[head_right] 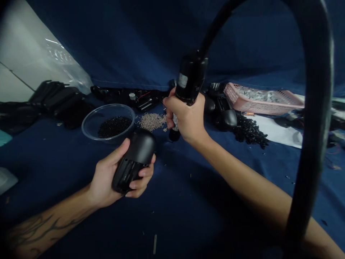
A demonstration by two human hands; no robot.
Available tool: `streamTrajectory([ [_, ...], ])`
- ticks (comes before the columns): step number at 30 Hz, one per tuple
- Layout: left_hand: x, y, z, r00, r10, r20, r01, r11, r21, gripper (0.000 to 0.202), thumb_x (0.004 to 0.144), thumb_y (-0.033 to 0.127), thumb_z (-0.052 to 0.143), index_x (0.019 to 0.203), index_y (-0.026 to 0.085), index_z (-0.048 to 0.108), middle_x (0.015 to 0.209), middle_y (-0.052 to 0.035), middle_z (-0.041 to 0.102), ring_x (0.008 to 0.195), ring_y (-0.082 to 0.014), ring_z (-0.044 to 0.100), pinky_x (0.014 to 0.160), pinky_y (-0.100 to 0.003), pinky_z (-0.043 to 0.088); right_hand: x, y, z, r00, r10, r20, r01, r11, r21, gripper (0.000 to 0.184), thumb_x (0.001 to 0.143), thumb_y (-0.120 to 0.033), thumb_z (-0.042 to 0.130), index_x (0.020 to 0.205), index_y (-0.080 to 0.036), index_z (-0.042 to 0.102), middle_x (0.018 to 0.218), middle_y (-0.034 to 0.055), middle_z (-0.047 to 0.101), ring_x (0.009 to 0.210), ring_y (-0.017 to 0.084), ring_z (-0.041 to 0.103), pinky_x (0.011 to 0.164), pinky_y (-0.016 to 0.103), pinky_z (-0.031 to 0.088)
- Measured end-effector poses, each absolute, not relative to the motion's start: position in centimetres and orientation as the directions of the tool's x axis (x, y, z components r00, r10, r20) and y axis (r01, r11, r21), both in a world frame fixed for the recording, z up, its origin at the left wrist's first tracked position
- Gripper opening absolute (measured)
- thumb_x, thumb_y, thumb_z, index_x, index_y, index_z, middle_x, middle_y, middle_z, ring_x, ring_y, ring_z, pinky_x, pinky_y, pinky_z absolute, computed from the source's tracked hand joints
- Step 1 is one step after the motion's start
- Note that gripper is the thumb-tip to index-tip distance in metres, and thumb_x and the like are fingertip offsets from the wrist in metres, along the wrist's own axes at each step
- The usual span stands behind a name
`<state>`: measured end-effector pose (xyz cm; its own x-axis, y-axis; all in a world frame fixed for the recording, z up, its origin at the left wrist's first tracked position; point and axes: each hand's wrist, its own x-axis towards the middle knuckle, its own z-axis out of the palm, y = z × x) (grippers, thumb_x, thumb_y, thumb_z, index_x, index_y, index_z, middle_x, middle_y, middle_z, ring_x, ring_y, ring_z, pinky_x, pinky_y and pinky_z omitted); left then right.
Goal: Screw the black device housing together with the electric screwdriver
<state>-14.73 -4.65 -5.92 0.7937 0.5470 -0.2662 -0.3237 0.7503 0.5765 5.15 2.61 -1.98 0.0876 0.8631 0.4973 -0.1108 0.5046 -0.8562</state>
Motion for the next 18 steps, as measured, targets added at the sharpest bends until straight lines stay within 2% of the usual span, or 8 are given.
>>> streamTrajectory([
  [5,-14.6,-5.1,-6.3,0.829,0.518,-0.209,-0.329,0.755,0.567,0.082,0.086,0.086,0.032,0.099,0.01,0.063,0.074,-0.0014,0.045,0.05,-0.0078,0.037,0.043,-0.023,0.028,5.0,2.6,-1.9,0.101,0.871,0.482,-0.136,0.492,-0.86,0.014,0.079,-0.024,0.067,0.081,-0.021,0.053,0.053,-0.0065,0.047,0.034,0.012,0.041,0.032,0.027,0.036],
  [9,-14.7,-5.0,-6.8,0.838,0.483,-0.253,-0.295,0.793,0.533,0.073,0.09,0.078,0.035,0.102,0.011,0.063,0.076,-0.0019,0.045,0.05,-0.0084,0.039,0.043,-0.024,0.029,4.3,2.2,0.7,0.153,0.867,0.475,-0.191,0.497,-0.846,0.015,0.077,-0.025,0.062,0.082,-0.023,0.048,0.054,-0.0068,0.044,0.035,0.011,0.039,0.034,0.027,0.034],
  [14,-15.0,-4.8,-6.9,0.875,0.421,-0.238,-0.24,0.806,0.542,0.071,0.092,0.074,0.035,0.107,0.01,0.062,0.079,-0.0031,0.046,0.051,-0.0089,0.039,0.044,-0.024,0.03,0.6,3.0,5.5,0.217,0.812,0.542,-0.355,0.583,-0.731,0.008,0.082,-0.021,0.049,0.077,-0.024,0.042,0.054,-0.0039,0.037,0.036,0.015,0.037,0.034,0.03,0.031],
  [17,-15.1,-5.2,-6.8,0.898,0.387,-0.21,-0.214,0.8,0.561,0.075,0.09,0.079,0.034,0.104,0.011,0.061,0.077,-0.0022,0.044,0.052,-0.0085,0.037,0.045,-0.023,0.029,-3.0,4.4,5.3,0.166,0.774,0.611,-0.432,0.614,-0.66,0.018,0.082,-0.028,0.058,0.077,-0.024,0.042,0.055,-0.0047,0.04,0.037,0.015,0.039,0.035,0.03,0.03],
  [18,-15.2,-5.3,-6.9,0.904,0.377,-0.203,-0.202,0.794,0.573,0.077,0.089,0.081,0.033,0.103,0.011,0.061,0.076,-0.002,0.044,0.052,-0.0085,0.037,0.045,-0.023,0.029,-4.1,4.9,4.6,0.097,0.781,0.617,-0.435,0.591,-0.68,0.022,0.081,-0.029,0.062,0.076,-0.024,0.041,0.054,-0.0054,0.041,0.037,0.014,0.04,0.036,0.03,0.031],
])
